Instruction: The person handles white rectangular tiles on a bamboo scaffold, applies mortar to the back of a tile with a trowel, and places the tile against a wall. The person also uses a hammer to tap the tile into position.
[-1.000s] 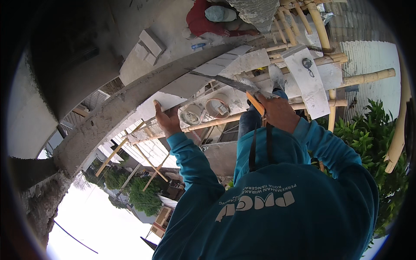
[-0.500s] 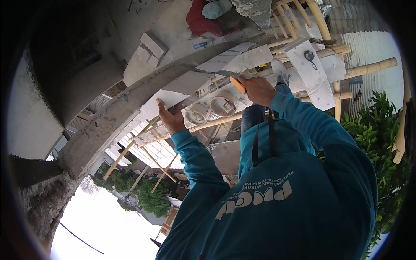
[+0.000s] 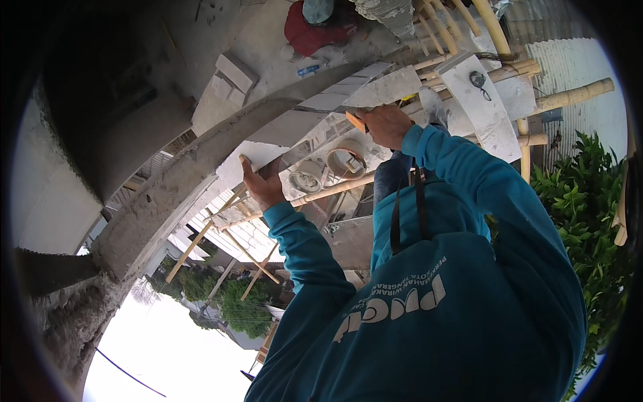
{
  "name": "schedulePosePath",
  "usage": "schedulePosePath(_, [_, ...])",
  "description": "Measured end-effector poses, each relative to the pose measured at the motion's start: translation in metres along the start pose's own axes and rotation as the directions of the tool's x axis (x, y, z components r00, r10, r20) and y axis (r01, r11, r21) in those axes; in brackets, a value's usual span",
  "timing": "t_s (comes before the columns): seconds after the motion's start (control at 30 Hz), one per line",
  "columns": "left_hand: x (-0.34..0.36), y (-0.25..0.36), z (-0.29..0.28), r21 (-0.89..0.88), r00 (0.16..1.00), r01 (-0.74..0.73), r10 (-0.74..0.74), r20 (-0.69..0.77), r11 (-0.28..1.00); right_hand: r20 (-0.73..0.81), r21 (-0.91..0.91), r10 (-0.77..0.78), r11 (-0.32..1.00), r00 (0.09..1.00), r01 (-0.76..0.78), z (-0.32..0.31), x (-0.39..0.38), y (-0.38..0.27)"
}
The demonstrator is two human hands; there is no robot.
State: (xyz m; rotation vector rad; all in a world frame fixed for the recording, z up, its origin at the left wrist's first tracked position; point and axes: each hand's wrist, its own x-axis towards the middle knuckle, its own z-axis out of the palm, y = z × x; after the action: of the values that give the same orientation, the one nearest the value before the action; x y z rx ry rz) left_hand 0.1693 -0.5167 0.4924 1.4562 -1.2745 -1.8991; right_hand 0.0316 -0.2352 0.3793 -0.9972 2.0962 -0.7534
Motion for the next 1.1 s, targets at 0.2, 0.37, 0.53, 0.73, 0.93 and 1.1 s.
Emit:
schedulePosePath(0.2, [-0.004,0.0,-0.02,-0.017,1.0,-0.001,0.001,-0.026,1.0,0.143,0.071,0.116,0.989,0.983,-0.127,-0.043,-0.096,0.003])
schedulePosePath(0.37, [-0.002,-0.002,-0.002,-0.013,0.999,-0.008,0.008,-0.036,1.0,0.117,0.053,0.1,0.993,0.988,-0.107,-0.025,-0.08,0.016])
schedulePosePath(0.53, [-0.005,0.0,-0.004,0.024,0.999,-0.022,0.02,0.044,0.999,-0.097,0.061,-0.056,0.996,0.994,0.062,0.038,-0.007,0.014])
schedulePosePath(0.73, [-0.002,-0.004,-0.003,-0.031,0.998,-0.055,0.054,-0.028,0.998,0.128,0.1,0.122,0.986,0.984,-0.136,-0.059,-0.096,0.015])
schedulePosePath(0.93, [-0.006,0.001,0.009,0.02,0.997,-0.045,0.046,-0.059,0.999,-0.061,0.038,0.015,0.999,0.998,-0.013,0.033,-0.013,-0.014])
schedulePosePath(1.1, [-0.008,-0.004,-0.014,-0.036,0.998,-0.023,0.021,-0.058,0.999,0.149,0.087,0.136,0.985,0.979,-0.15,-0.034,-0.093,-0.005])
